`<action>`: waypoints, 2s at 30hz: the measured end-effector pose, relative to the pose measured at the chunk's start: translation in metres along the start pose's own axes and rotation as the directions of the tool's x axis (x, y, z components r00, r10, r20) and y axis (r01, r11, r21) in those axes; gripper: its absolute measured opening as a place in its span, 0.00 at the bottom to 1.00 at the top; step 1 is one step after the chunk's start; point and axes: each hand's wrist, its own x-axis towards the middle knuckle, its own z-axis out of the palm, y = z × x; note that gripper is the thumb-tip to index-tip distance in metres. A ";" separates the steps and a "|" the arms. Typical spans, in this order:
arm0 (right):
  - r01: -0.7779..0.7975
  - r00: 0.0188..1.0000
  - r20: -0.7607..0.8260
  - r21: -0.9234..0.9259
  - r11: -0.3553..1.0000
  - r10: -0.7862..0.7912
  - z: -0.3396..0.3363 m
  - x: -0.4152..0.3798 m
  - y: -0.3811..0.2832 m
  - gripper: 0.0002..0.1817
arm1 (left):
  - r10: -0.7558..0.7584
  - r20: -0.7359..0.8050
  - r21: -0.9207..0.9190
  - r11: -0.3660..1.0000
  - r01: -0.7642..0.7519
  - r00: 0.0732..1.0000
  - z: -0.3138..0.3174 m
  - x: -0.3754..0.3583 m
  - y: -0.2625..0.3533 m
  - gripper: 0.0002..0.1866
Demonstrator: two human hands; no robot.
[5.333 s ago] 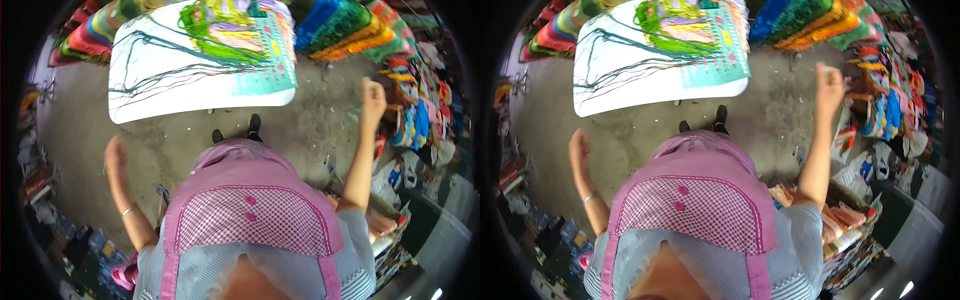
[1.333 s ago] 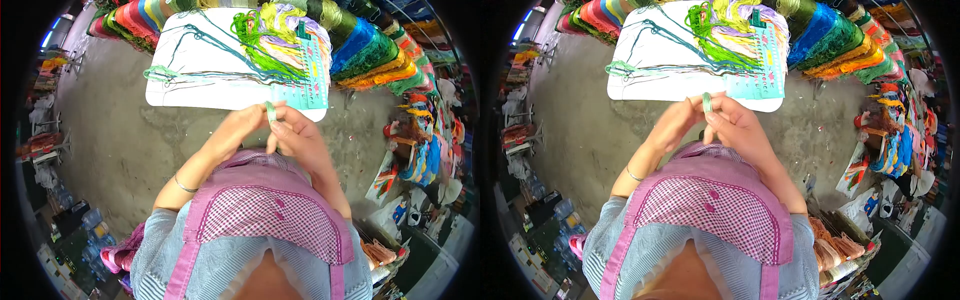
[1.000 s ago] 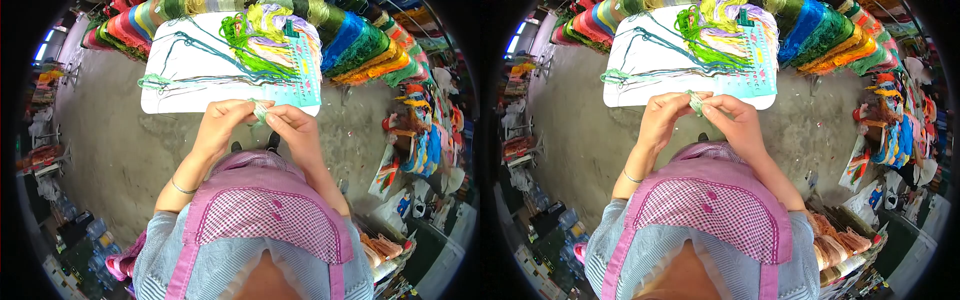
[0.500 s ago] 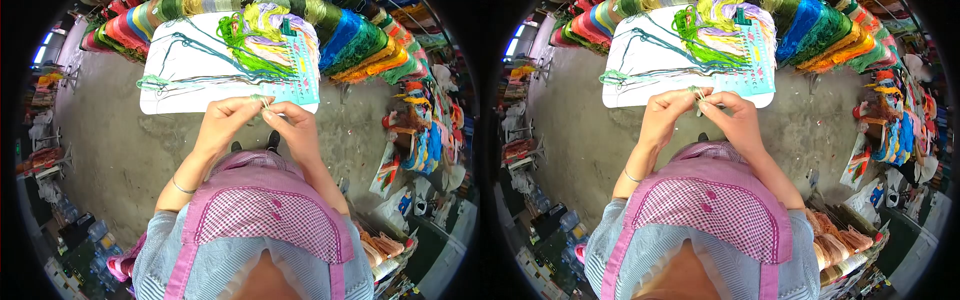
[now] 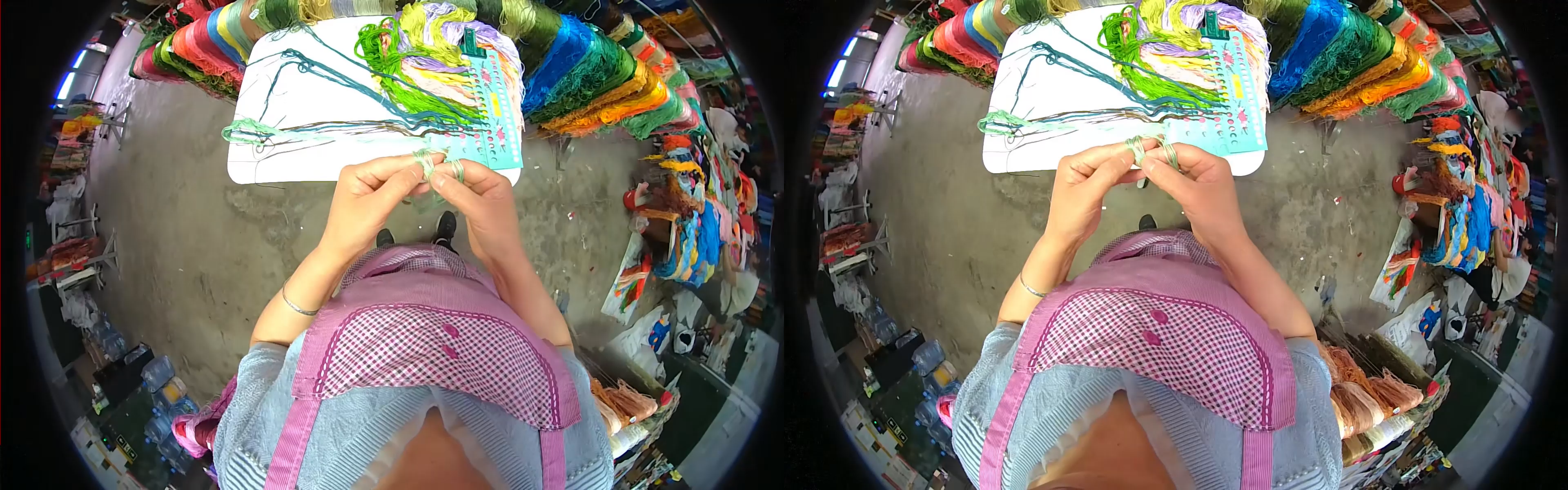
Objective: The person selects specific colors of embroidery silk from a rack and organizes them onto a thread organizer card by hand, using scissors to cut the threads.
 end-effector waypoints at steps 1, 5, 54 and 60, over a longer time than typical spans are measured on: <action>0.002 1.000 -0.009 -0.023 1.000 -0.003 0.000 0.000 -0.001 0.08 | 0.000 -0.003 0.000 1.000 0.000 1.000 -0.001 0.001 0.002 0.13; 0.005 1.000 -0.010 -0.022 1.000 -0.005 -0.001 -0.001 -0.003 0.08 | -0.086 -0.030 -0.174 0.982 0.080 0.996 -0.002 0.002 0.009 0.12; 0.174 0.667 -0.392 -0.745 0.644 -0.634 -0.215 -0.002 -0.020 0.06 | -0.044 -0.641 0.054 0.993 0.102 0.766 -0.209 -0.035 -0.034 0.11; -0.058 0.973 -0.200 -0.688 0.724 -0.112 -0.101 0.044 0.036 0.06 | -0.312 -0.064 0.055 0.947 0.316 0.948 -0.026 0.050 -0.057 0.14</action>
